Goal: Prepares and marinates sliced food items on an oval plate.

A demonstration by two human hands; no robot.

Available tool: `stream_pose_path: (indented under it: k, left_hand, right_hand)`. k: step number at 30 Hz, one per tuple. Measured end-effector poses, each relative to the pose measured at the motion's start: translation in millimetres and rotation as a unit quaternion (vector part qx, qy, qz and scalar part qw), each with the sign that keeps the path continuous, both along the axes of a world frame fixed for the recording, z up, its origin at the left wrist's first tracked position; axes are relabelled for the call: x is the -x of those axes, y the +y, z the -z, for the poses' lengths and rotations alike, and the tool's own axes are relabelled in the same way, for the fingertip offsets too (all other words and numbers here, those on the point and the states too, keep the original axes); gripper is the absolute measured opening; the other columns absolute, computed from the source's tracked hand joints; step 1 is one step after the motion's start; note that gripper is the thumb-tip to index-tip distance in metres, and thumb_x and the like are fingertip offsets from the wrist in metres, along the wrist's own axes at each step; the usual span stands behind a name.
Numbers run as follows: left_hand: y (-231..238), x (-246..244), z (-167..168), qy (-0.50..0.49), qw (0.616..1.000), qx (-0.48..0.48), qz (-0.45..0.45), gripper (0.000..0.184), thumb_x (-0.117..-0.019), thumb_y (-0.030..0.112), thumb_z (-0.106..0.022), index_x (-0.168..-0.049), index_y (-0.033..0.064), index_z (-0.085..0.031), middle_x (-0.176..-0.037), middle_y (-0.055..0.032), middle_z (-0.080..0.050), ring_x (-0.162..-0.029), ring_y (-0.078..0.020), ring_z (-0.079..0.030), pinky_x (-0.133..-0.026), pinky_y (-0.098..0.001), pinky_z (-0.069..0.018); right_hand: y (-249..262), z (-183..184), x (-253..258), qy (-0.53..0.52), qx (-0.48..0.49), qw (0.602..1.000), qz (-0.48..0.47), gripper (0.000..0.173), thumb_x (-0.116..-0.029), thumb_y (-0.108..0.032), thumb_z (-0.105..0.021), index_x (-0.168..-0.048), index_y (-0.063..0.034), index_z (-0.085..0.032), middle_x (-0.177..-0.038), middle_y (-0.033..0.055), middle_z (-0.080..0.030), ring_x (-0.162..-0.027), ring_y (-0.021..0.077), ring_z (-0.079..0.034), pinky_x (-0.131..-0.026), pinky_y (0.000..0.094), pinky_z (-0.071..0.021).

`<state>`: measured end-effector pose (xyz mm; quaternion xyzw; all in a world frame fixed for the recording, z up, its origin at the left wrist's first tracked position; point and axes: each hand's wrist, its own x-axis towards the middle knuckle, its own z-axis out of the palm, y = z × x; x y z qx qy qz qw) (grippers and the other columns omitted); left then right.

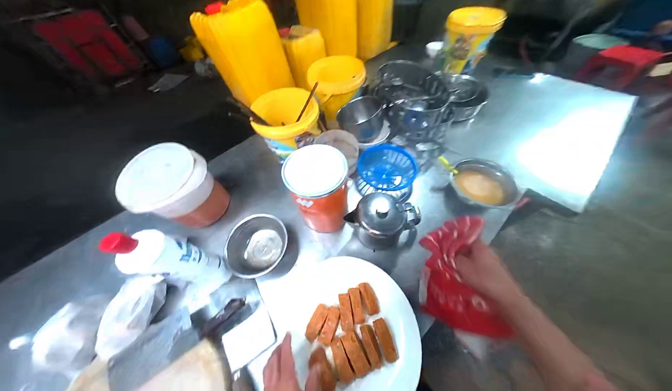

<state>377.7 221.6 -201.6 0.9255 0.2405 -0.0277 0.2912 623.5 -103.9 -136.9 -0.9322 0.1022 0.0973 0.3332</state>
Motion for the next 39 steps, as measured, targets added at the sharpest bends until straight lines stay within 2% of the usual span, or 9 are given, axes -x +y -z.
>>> stream_pose_path:
  k: [2,5,7,10,15,23,27,32,39]
  left_hand:
    - [-3.7,-23.4,-4.7,0.054,0.998,-0.009,0.011,0.081,-0.0918,0.041,-0.074,-0.151,-0.0046,-0.044,-0.142,-0.0338,-0.053,-0.133,-0.0497,-0.051,-0.112,-0.0600,-0.0425]
    - [-14.6,-56.2,0.8,0.131,0.991,-0.028,-0.004,0.079,-0.0915,0.051,-0.071,-0.146,-0.0022,-0.052,-0.133,-0.0294,-0.062,-0.127,-0.0477,-0.057,-0.108,-0.0619,-0.0448]
    - [-30.5,-63.9,8.4,0.163,0.983,-0.085,-0.018,0.071,-0.0913,0.058,-0.067,-0.134,0.0013,-0.065,-0.120,-0.0225,-0.070,-0.117,-0.0424,-0.064,-0.104,-0.0619,-0.0461]
    - [-47.6,-66.8,7.3,0.217,0.967,-0.119,-0.065,0.069,-0.0942,0.067,-0.055,-0.115,0.0040,-0.074,-0.109,-0.0152,-0.075,-0.109,-0.0350,-0.069,-0.104,-0.0605,-0.0451]
    - [-38.6,-63.9,4.8,0.244,0.957,-0.129,-0.088,0.072,-0.0943,0.073,-0.048,-0.102,0.0064,-0.077,-0.104,-0.0127,-0.075,-0.108,-0.0328,-0.069,-0.100,-0.0606,-0.0461]
    - [-9.0,-69.1,-0.9,0.210,0.969,0.097,-0.083,0.060,-0.1017,0.051,-0.056,-0.141,0.0062,-0.059,-0.135,-0.0176,-0.062,-0.130,-0.0342,-0.057,-0.111,-0.0501,-0.0452]
    - [-28.2,-29.0,-20.0,0.192,0.959,0.145,-0.152,0.066,-0.0990,0.031,-0.066,-0.151,-0.0019,-0.043,-0.137,-0.0293,-0.058,-0.119,-0.0432,-0.064,-0.102,-0.0571,-0.0515]
    - [-59.5,-10.9,0.1,0.160,0.960,0.181,-0.144,0.059,-0.0974,0.015,-0.064,-0.152,0.0009,-0.045,-0.130,-0.0219,-0.064,-0.108,-0.0332,-0.070,-0.097,-0.0491,-0.0565]
    - [-43.0,-9.1,-6.3,0.194,0.959,0.169,-0.116,0.062,-0.0989,0.021,-0.064,-0.154,0.0006,-0.042,-0.124,-0.0165,-0.070,-0.108,-0.0308,-0.070,-0.099,-0.0487,-0.0547]
  right_hand:
    - [10.2,2.8,-7.5,-0.017,0.096,0.988,-0.117,0.051,-0.0972,-0.022,-0.065,-0.142,-0.0011,-0.056,-0.125,0.0283,-0.065,-0.115,0.0475,-0.063,-0.096,0.0687,-0.0486]
    - [59.3,11.9,23.8,0.098,0.100,0.944,-0.298,0.060,-0.0997,-0.034,-0.058,-0.154,-0.0102,-0.046,-0.114,0.0246,-0.071,-0.102,0.0443,-0.070,-0.088,0.0641,-0.0538]
    - [98.8,32.4,30.3,0.208,0.105,0.891,-0.390,0.073,-0.1009,-0.037,-0.057,-0.163,-0.0122,-0.028,-0.125,0.0248,-0.067,-0.110,0.0436,-0.068,-0.092,0.0615,-0.0531]
    - [141.8,47.7,27.3,0.261,0.100,0.841,-0.464,0.068,-0.1015,-0.029,-0.056,-0.160,-0.0072,-0.030,-0.136,0.0262,-0.060,-0.120,0.0442,-0.063,-0.098,0.0618,-0.0510]
    - [161.9,45.7,19.2,0.257,0.134,0.810,-0.510,0.070,-0.0987,-0.024,-0.060,-0.159,-0.0056,-0.030,-0.126,0.0270,-0.063,-0.113,0.0453,-0.065,-0.093,0.0614,-0.0529]
    - [146.6,36.0,16.9,0.251,0.158,0.799,-0.523,0.077,-0.0960,-0.038,-0.065,-0.159,-0.0056,-0.034,-0.135,0.0277,-0.059,-0.118,0.0464,-0.062,-0.097,0.0631,-0.0503]
    - [102.4,29.9,65.3,0.296,0.151,0.816,-0.472,0.091,-0.0908,-0.039,-0.075,-0.159,-0.0010,-0.029,-0.124,0.0320,-0.064,-0.110,0.0495,-0.066,-0.092,0.0646,-0.0519]
    - [113.1,55.2,110.5,0.270,0.100,0.866,-0.409,0.083,-0.0952,-0.026,-0.070,-0.161,0.0001,-0.026,-0.131,0.0269,-0.063,-0.110,0.0429,-0.068,-0.094,0.0571,-0.0541]
    - [97.5,68.7,125.3,0.195,0.094,0.893,-0.395,0.060,-0.1032,-0.025,-0.054,-0.156,0.0004,-0.039,-0.109,0.0226,-0.073,-0.095,0.0407,-0.073,-0.086,0.0566,-0.0564]
